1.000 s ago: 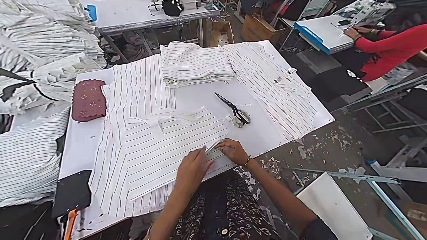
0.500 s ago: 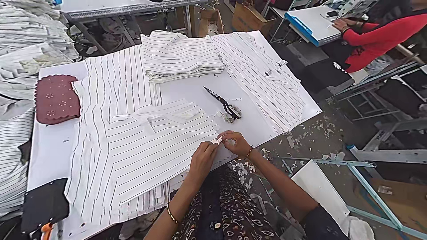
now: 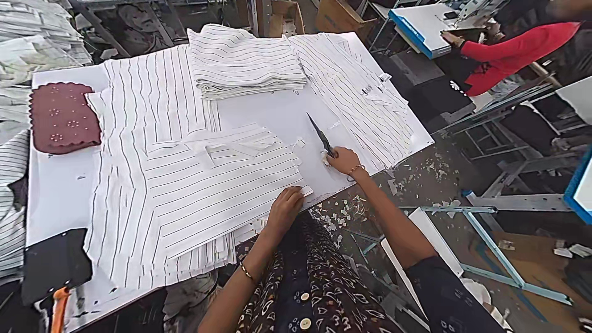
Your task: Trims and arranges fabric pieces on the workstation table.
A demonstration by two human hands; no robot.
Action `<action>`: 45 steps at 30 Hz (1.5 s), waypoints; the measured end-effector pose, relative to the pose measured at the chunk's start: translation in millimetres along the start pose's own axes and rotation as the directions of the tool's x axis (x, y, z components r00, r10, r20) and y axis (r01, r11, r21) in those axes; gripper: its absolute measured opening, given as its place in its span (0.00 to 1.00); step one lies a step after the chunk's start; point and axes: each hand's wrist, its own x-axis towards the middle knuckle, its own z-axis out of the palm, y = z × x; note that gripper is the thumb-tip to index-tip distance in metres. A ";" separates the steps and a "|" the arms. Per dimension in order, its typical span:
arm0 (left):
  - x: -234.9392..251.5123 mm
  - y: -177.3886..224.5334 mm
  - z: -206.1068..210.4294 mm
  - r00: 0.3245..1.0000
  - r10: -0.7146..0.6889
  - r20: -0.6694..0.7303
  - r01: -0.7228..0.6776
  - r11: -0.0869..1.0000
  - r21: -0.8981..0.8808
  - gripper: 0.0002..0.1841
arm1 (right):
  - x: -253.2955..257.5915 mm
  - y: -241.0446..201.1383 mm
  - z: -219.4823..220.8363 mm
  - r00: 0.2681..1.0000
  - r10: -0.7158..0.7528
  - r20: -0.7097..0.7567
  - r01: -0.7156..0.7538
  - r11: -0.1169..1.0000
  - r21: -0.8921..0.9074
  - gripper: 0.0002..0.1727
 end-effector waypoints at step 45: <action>4.5 4.4 1.0 0.995 -0.099 -0.002 0.098 0.989 -0.110 0.07 | -162.9 41.1 115.1 0.948 0.018 0.319 -0.212 0.783 0.585 0.18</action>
